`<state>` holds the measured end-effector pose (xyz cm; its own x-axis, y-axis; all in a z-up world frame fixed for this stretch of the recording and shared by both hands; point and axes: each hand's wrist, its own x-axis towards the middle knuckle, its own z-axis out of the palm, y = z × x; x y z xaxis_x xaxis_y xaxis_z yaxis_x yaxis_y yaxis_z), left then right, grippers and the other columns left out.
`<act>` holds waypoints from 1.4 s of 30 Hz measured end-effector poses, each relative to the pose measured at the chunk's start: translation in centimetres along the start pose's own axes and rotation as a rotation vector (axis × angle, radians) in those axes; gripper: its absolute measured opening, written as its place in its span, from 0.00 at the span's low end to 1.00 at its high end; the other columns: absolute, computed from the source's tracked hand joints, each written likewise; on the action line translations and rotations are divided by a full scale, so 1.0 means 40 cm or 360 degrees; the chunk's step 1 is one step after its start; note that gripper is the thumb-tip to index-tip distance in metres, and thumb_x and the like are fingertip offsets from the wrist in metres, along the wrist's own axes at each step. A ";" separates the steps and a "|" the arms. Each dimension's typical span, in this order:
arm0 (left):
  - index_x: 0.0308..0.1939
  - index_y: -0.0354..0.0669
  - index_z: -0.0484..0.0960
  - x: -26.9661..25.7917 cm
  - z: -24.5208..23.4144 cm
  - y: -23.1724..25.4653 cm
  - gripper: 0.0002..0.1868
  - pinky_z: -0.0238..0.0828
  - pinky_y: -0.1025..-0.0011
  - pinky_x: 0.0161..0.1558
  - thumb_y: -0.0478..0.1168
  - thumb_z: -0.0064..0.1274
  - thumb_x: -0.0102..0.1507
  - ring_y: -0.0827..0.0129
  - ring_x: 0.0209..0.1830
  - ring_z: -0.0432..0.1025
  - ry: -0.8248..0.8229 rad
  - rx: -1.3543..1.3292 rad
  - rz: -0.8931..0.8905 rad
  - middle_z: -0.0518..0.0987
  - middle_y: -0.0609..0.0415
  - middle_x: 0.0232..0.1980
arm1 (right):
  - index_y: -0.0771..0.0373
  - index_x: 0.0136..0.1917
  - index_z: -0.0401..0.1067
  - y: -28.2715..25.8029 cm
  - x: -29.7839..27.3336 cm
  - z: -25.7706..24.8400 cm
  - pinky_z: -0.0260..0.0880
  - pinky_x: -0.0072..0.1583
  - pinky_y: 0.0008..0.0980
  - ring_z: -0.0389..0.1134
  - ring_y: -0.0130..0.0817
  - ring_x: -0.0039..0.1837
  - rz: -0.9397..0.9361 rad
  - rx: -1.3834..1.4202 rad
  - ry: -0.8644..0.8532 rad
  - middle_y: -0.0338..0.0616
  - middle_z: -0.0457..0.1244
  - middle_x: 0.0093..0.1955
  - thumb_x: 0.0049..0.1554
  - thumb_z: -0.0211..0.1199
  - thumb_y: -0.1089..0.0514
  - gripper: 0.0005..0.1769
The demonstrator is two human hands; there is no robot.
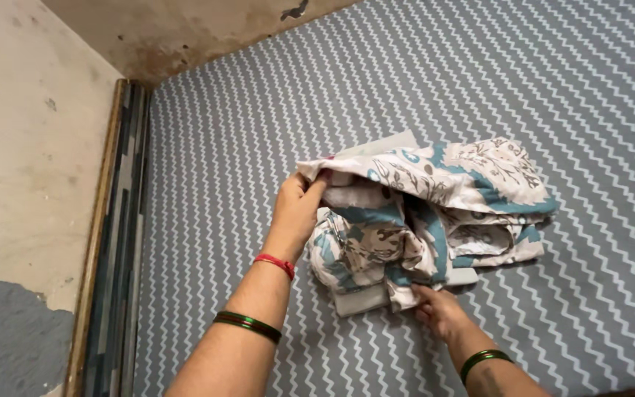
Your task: The person folds a patterned pillowcase and a plain white sheet on a bed, then picks up and unfolds a pink and white checkered blanket.
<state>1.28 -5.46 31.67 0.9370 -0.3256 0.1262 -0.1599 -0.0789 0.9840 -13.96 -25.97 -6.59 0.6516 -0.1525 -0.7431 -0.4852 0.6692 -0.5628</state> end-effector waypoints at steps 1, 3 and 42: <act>0.56 0.37 0.81 -0.001 -0.002 -0.001 0.17 0.79 0.70 0.45 0.39 0.49 0.66 0.72 0.43 0.79 -0.0045 -0.0093 0.0005 0.84 0.54 0.45 | 0.59 0.49 0.72 -0.016 -0.014 0.011 0.57 0.38 0.30 0.58 0.29 0.36 0.0050 -0.0030 -0.0053 0.37 0.64 0.39 0.53 0.72 0.52 0.15; 0.56 0.36 0.81 -0.005 0.000 -0.005 0.16 0.76 0.72 0.49 0.39 0.50 0.66 0.73 0.46 0.78 -0.0057 -0.0108 0.0083 0.84 0.54 0.47 | 0.61 0.49 0.74 -0.071 -0.079 0.038 0.60 0.41 0.30 0.61 0.30 0.39 0.0044 -0.0109 -0.0148 0.38 0.66 0.40 0.55 0.71 0.50 0.15; 0.45 0.36 0.83 0.057 0.183 0.167 0.09 0.70 0.77 0.40 0.38 0.53 0.68 0.79 0.37 0.72 -0.0695 -0.0201 0.0149 0.81 0.60 0.37 | 0.62 0.50 0.78 -0.745 -0.776 0.298 0.71 0.59 0.35 0.71 0.33 0.58 -0.2025 -0.1345 -0.0013 0.41 0.69 0.51 0.54 0.66 0.62 0.09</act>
<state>0.09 -13.62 37.59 0.6974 -0.6944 0.1770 -0.1734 0.0762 0.9819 -12.78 -32.49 37.56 0.8817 -0.2817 0.3786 0.2034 -0.4970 -0.8436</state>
